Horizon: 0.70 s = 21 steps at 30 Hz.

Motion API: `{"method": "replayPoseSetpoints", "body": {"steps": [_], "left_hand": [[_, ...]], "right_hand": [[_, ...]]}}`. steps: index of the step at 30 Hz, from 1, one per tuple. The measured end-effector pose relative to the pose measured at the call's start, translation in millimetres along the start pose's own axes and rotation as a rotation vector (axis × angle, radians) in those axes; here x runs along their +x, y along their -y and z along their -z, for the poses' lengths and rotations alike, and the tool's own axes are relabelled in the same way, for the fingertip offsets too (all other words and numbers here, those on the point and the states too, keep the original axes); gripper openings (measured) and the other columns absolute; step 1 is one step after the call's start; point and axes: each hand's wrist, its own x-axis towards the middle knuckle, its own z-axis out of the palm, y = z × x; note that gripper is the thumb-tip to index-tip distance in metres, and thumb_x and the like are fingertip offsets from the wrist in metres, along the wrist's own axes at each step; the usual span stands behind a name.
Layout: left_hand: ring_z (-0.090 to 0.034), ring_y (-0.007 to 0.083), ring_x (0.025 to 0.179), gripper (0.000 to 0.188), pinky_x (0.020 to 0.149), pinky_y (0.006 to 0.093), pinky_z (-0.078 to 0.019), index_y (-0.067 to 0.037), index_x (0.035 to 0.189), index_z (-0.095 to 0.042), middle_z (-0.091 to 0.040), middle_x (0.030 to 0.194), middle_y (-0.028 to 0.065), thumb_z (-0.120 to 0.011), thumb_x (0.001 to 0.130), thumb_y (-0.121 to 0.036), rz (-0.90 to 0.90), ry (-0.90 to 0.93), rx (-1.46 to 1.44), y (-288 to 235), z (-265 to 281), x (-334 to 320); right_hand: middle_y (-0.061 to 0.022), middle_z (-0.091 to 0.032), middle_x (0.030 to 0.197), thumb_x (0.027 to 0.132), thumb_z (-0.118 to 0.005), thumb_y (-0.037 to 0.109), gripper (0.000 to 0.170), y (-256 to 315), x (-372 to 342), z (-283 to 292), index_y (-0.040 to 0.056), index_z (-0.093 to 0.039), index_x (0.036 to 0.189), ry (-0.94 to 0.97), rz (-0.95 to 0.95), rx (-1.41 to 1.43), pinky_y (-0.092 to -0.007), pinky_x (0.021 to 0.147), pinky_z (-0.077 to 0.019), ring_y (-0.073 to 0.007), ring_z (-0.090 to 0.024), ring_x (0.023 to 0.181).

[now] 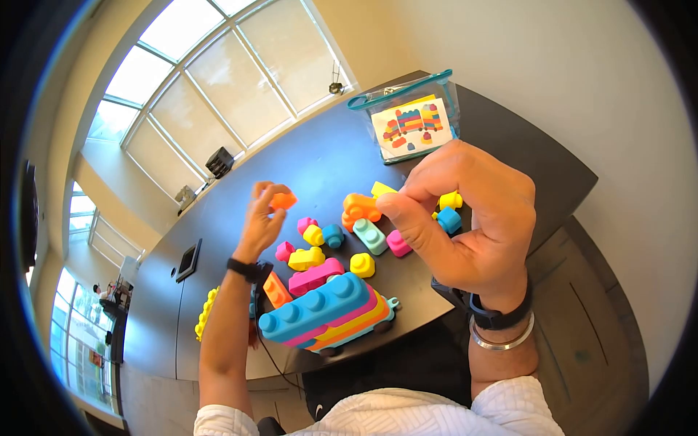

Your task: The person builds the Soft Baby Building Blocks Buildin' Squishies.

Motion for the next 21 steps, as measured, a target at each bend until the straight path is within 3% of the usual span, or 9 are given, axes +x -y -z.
{"method": "replayPoseSetpoints", "body": {"steps": [2,6,8,9,10,12,13,17,21], "left_hand": [[-0.069,0.03,0.114,0.04,0.098,0.0382,-0.0587,-0.007,0.131,-0.074,-0.058,0.131,0.0146,-0.064,0.094,0.002,-0.063,-0.124,-0.124,-16.7,28.6,-19.7],[-0.067,0.0285,0.115,0.04,0.101,0.0394,-0.0564,-0.003,0.133,-0.075,-0.057,0.131,0.015,-0.066,0.094,0.003,-0.034,-0.108,-0.107,-69.2,84.8,-77.7],[-0.07,0.0314,0.111,0.046,0.094,0.0412,-0.0579,-0.003,0.14,-0.073,-0.066,0.128,0.0178,-0.073,0.094,0.0,-0.124,0.058,-0.028,-91.1,107.2,-109.8],[-0.07,0.0322,0.11,0.046,0.093,0.0407,-0.0572,-0.003,0.139,-0.073,-0.069,0.127,0.0179,-0.076,0.093,-0.001,-0.094,0.059,-0.087,-103.8,111.0,-125.7],[-0.07,0.0329,0.109,0.046,0.091,0.0403,-0.0565,-0.003,0.138,-0.073,-0.071,0.125,0.0181,-0.079,0.093,-0.003,-0.066,0.057,-0.146,-115.9,112.0,-139.5],[-0.071,0.0327,0.107,0.047,0.09,0.0396,-0.0571,-0.002,0.137,-0.073,-0.072,0.123,0.0168,-0.084,0.092,-0.007,-0.064,0.054,-0.159,-130.8,116.1,-157.0],[-0.071,0.0324,0.105,0.047,0.09,0.0396,-0.0578,-0.002,0.136,-0.073,-0.072,0.122,0.0163,-0.086,0.091,-0.009,-0.035,0.13,-0.133,-137.9,118.1,-162.5],[-0.071,0.0323,0.101,0.055,0.089,0.0417,-0.0594,-0.003,0.142,-0.073,-0.073,0.121,0.0165,-0.091,0.093,-0.017,-0.076,0.223,-0.044,-145.4,119.1,-166.0],[-0.071,0.034,0.101,0.063,0.09,0.0421,-0.0588,-0.005,0.154,-0.069,-0.074,0.119,0.0163,-0.09,0.096,-0.018,-0.137,0.237,-0.068,-136.6,110.4,-161.1]], "right_hand": [[-0.0083,-0.073,0.078,0.091,-0.093,0.007,0.019,-0.1,-1.0,-6.3,0.0008,-0.075,0.087,0.003,-0.02,0.013,-0.0268,0.06,-0.0496,-0.0147,-0.067,0.063],[-0.0064,-0.073,0.079,0.09,-0.094,0.009,0.021,1.0,-7.8,-29.1,0.0014,-0.074,0.088,0.125,-0.121,0.088,-0.0298,0.06,-0.049,-0.0147,-0.066,0.063],[-0.0072,-0.072,0.081,0.091,-0.093,0.012,0.02,6.7,-10.4,-39.2,0.0025,-0.075,0.091,0.372,-0.182,0.058,-0.033,0.06,-0.0495,-0.0197,-0.066,0.065],[-0.0099,-0.076,0.092,0.086,-0.098,0.021,0.028,13.6,-11.4,-40.1,0.0033,-0.078,0.096,0.549,-0.31,0.036,-0.0384,0.078,-0.0562,-0.027,-0.07,0.079],[-0.0099,-0.076,0.092,0.086,-0.098,0.021,0.028,11.4,-16.3,-45.1,0.0033,-0.078,0.096,0.559,-0.31,0.045,-0.0384,0.078,-0.0562,-0.027,-0.07,0.079],[-0.0102,-0.076,0.099,0.088,-0.096,0.032,0.035,3.3,-29.7,-55.9,0.0044,-0.078,0.1,0.803,-0.176,0.053,-0.0437,0.084,-0.0576,-0.0318,-0.073,0.09],[-0.0105,-0.075,0.104,0.089,-0.093,0.036,0.037,4.7,-32.5,-57.5,0.0054,-0.079,0.105,0.947,-0.216,0.026,-0.0465,0.09,-0.0581,-0.035,-0.073,0.1],[-0.0098,-0.076,0.106,0.09,-0.092,0.033,0.034,9.5,-36.4,-66.0,0.0056,-0.081,0.107,1.081,-0.293,0.057,-0.0457,0.095,-0.0573,-0.0343,-0.074,0.103],[-0.0119,-0.075,0.106,0.094,-0.088,0.029,0.029,8.9,-39.9,-66.9,0.0051,-0.081,0.108,1.066,-0.248,0.041,-0.0477,0.091,-0.0596,-0.036,-0.074,0.104]]}}
